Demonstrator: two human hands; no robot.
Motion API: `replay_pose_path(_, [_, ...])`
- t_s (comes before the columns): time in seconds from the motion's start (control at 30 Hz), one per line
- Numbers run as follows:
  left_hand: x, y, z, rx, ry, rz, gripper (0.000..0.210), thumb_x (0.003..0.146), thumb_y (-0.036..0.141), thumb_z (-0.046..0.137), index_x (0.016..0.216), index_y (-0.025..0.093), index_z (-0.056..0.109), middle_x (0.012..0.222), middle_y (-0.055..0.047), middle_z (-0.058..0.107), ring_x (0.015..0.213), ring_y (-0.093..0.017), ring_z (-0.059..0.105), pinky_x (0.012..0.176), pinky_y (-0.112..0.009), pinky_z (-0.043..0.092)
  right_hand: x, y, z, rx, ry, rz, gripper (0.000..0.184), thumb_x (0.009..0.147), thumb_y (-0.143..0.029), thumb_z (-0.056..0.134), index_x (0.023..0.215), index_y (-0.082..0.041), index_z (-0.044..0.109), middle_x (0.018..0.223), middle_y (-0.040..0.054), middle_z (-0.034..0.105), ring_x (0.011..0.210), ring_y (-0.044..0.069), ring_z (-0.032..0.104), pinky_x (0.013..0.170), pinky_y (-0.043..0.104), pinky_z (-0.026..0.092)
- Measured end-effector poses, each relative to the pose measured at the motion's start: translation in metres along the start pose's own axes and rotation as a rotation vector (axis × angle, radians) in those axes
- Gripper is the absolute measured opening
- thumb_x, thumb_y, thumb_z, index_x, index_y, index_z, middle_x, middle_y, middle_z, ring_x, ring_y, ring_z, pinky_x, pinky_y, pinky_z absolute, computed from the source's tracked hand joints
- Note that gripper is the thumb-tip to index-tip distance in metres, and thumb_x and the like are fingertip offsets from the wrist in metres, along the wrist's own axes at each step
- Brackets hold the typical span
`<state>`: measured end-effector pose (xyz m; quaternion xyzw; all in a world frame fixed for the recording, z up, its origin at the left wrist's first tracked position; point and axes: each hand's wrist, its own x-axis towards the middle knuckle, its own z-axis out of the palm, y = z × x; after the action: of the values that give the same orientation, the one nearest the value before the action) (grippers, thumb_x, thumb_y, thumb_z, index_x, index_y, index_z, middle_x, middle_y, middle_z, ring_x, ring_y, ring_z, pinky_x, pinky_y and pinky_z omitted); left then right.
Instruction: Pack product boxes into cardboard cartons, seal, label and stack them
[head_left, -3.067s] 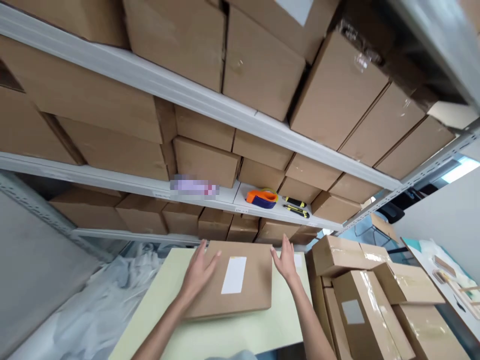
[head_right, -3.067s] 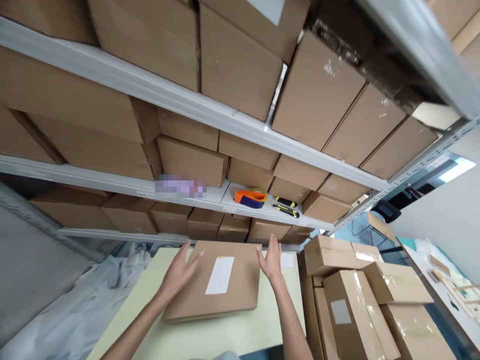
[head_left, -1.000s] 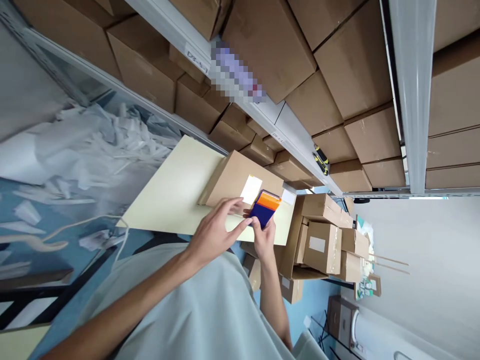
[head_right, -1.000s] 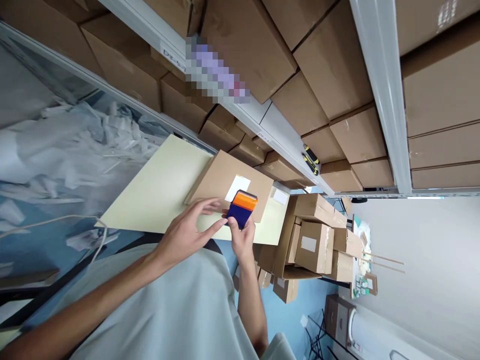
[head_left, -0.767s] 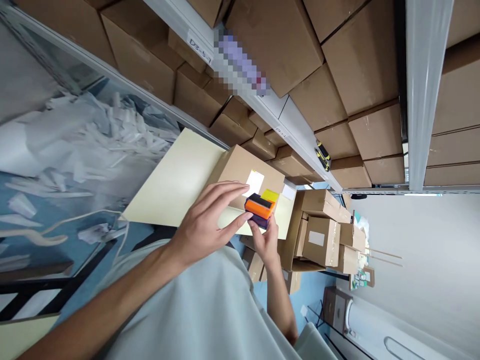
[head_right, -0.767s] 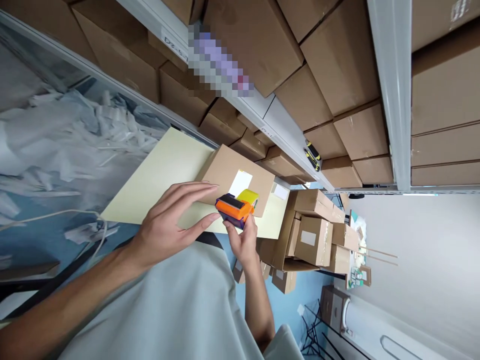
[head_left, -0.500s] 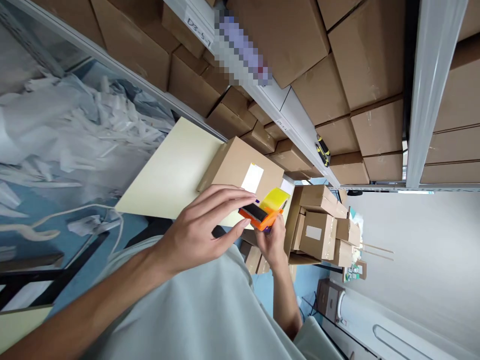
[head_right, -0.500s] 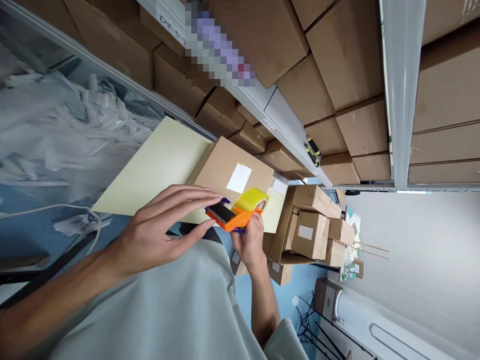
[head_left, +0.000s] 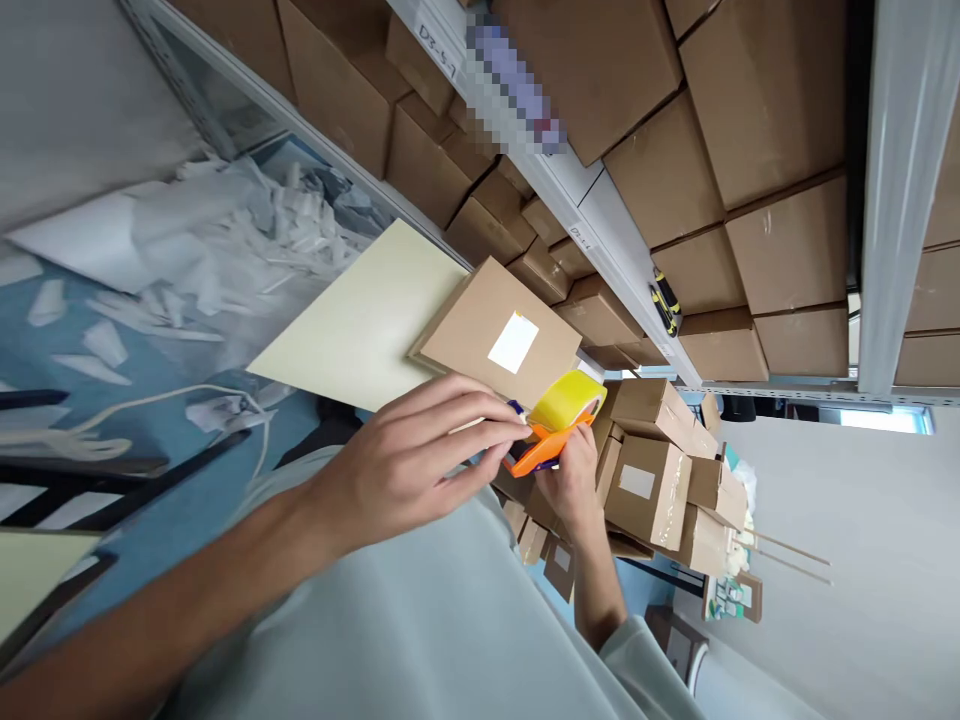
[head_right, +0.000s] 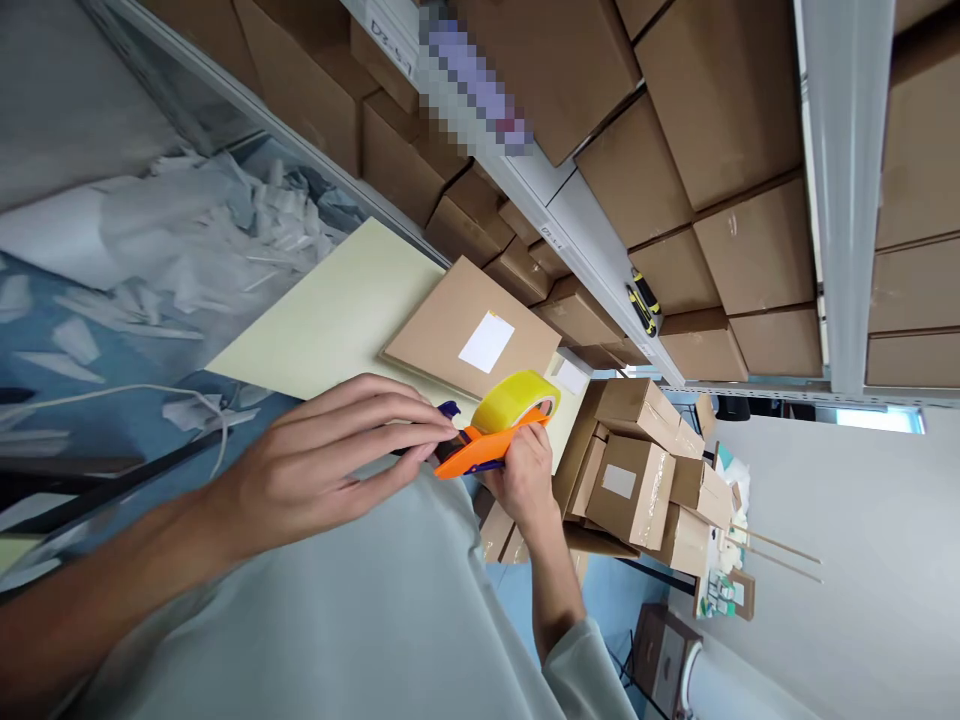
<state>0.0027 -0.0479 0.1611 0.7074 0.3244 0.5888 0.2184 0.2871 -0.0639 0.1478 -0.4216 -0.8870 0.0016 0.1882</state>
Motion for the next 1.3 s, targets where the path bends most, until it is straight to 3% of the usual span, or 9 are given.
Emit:
replay_pose_path(0.17, [-0.013, 0.022, 0.035, 0.042, -0.119, -0.080, 0.041, 0.108, 0.013, 0.064, 0.142, 0.033, 0.075, 0.116, -0.003, 0.085, 0.104, -0.024, 0.081, 0.093, -0.042, 0.069, -0.034, 0.038, -0.016, 0.053, -0.034, -0.075, 0.022, 0.098, -0.010, 0.061, 0.115, -0.025, 0.059, 0.095, 0.0049, 0.072, 0.085, 0.027, 0.067, 0.085, 0.044, 0.056])
replay_pose_path(0.33, [-0.023, 0.038, 0.071, -0.003, -0.252, -0.237, 0.036, 0.113, 0.025, 0.059, 0.136, 0.042, 0.080, 0.110, -0.003, 0.084, 0.102, -0.027, 0.080, 0.094, -0.045, 0.068, -0.069, 0.068, -0.024, 0.184, -0.080, -0.086, 0.022, 0.101, -0.010, 0.060, 0.115, -0.026, 0.061, 0.094, 0.0042, 0.070, 0.084, 0.027, 0.066, 0.087, 0.045, 0.057])
replay_pose_path(0.47, [-0.033, 0.045, 0.096, -0.001, -0.252, -0.315, 0.036, 0.112, 0.026, 0.059, 0.135, 0.045, 0.080, 0.110, 0.000, 0.084, 0.102, -0.026, 0.079, 0.095, -0.043, 0.067, -0.092, 0.084, -0.021, 0.252, -0.152, -0.077, 0.019, 0.103, -0.014, 0.060, 0.118, -0.026, 0.064, 0.095, 0.0050, 0.071, 0.087, 0.028, 0.065, 0.088, 0.047, 0.058])
replay_pose_path(0.63, [-0.048, 0.046, 0.126, 0.065, -0.224, -0.383, 0.031, 0.114, 0.030, 0.057, 0.136, 0.038, 0.078, 0.108, -0.001, 0.083, 0.102, -0.025, 0.078, 0.094, -0.041, 0.066, -0.108, 0.094, -0.017, 0.266, -0.168, -0.115, 0.018, 0.108, -0.017, 0.055, 0.123, -0.025, 0.062, 0.098, 0.0068, 0.073, 0.088, 0.028, 0.068, 0.088, 0.047, 0.061])
replay_pose_path(0.83, [-0.071, 0.038, 0.158, 0.101, -0.151, -0.447, 0.034, 0.114, 0.024, 0.053, 0.140, 0.031, 0.074, 0.112, -0.005, 0.082, 0.101, -0.025, 0.077, 0.095, -0.041, 0.066, -0.131, 0.105, -0.005, 0.315, -0.251, -0.085, 0.008, 0.113, -0.029, 0.059, 0.120, -0.025, 0.062, 0.100, 0.0086, 0.076, 0.093, 0.030, 0.072, 0.093, 0.050, 0.064])
replay_pose_path(1.1, [-0.106, 0.014, 0.185, 0.027, -0.124, -0.630, 0.029, 0.114, 0.030, 0.054, 0.136, 0.029, 0.072, 0.101, -0.003, 0.079, 0.097, -0.024, 0.076, 0.094, -0.040, 0.066, -0.160, 0.119, 0.012, 0.301, -0.467, -0.020, 0.024, 0.116, -0.045, 0.061, 0.123, -0.022, 0.065, 0.105, 0.0123, 0.079, 0.098, 0.031, 0.076, 0.100, 0.051, 0.065])
replay_pose_path(1.3, [-0.151, -0.009, 0.218, -0.091, -0.066, -0.771, 0.036, 0.112, 0.038, 0.053, 0.144, 0.026, 0.066, 0.104, -0.004, 0.079, 0.097, -0.023, 0.077, 0.099, -0.041, 0.066, -0.177, 0.123, 0.026, 0.246, -0.594, 0.061, 0.024, 0.114, -0.047, 0.065, 0.120, -0.023, 0.065, 0.102, 0.0121, 0.080, 0.098, 0.032, 0.078, 0.097, 0.047, 0.065])
